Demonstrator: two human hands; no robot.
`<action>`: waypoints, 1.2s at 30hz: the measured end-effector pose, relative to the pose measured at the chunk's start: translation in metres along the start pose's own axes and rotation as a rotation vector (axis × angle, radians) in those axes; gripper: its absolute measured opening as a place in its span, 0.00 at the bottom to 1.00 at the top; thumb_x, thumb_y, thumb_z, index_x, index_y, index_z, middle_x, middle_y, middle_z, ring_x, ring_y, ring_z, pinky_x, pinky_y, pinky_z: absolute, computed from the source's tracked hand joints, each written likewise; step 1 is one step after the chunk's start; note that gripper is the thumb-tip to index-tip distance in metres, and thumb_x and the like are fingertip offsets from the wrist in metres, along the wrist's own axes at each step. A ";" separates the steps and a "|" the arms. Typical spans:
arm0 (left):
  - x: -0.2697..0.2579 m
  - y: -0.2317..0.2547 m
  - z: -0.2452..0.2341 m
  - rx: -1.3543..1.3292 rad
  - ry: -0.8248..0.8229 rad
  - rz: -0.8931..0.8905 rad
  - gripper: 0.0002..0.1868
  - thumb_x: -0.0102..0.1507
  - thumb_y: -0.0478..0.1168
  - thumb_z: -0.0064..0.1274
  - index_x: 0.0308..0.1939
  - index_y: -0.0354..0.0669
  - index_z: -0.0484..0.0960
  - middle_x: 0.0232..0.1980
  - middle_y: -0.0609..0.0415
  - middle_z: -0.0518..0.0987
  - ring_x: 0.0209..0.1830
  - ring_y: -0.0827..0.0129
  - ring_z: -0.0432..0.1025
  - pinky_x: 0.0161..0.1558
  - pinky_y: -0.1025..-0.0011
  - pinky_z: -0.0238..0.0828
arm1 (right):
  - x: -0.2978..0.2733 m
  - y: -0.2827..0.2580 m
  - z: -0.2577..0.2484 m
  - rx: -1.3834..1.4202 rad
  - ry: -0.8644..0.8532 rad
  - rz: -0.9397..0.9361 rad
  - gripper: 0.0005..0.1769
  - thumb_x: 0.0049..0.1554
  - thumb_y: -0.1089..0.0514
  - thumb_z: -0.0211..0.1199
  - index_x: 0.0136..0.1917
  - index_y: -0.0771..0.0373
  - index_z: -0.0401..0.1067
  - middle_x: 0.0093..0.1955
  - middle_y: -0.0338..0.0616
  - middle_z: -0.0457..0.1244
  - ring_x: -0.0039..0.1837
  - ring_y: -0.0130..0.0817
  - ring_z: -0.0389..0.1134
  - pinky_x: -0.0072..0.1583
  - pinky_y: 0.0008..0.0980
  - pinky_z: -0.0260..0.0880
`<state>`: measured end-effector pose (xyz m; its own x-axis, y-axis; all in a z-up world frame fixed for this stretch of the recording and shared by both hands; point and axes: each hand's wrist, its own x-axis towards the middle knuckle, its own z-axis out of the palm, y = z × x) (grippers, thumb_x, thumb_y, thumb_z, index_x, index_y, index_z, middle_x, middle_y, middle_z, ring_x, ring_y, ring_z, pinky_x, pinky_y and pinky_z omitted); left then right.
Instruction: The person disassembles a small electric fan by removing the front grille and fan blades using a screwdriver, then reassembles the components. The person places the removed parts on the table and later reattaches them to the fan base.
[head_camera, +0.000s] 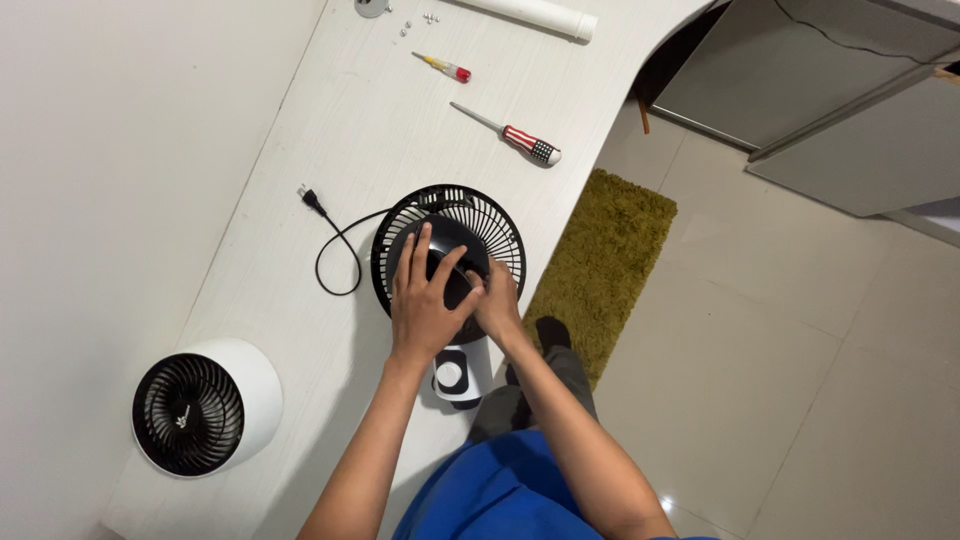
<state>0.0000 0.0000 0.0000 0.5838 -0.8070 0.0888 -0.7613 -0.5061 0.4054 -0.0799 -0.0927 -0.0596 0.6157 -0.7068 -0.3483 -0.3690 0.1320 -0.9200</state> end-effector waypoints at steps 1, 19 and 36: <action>0.000 0.000 0.000 -0.001 0.002 0.004 0.32 0.58 0.58 0.64 0.65 0.58 0.78 0.80 0.44 0.55 0.81 0.44 0.48 0.72 0.42 0.51 | 0.000 0.001 0.000 -0.026 0.011 -0.012 0.15 0.61 0.61 0.59 0.60 0.68 0.72 0.55 0.57 0.65 0.57 0.48 0.71 0.56 0.42 0.72; 0.000 -0.003 0.003 0.021 0.011 0.036 0.32 0.57 0.55 0.64 0.65 0.57 0.77 0.80 0.42 0.56 0.78 0.43 0.52 0.70 0.42 0.55 | 0.002 0.022 0.000 0.033 0.067 0.025 0.15 0.63 0.59 0.55 0.60 0.70 0.67 0.47 0.55 0.70 0.48 0.45 0.75 0.50 0.43 0.74; 0.000 -0.005 0.006 0.039 -0.046 0.032 0.33 0.60 0.67 0.57 0.66 0.65 0.77 0.81 0.47 0.56 0.79 0.48 0.52 0.72 0.44 0.52 | -0.016 -0.002 -0.013 -0.052 0.028 -0.004 0.22 0.60 0.66 0.56 0.68 0.70 0.63 0.59 0.56 0.66 0.59 0.48 0.72 0.58 0.42 0.74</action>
<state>0.0024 0.0006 -0.0074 0.5460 -0.8357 0.0586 -0.7904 -0.4906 0.3669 -0.0977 -0.0906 -0.0497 0.5977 -0.7264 -0.3391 -0.4030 0.0935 -0.9104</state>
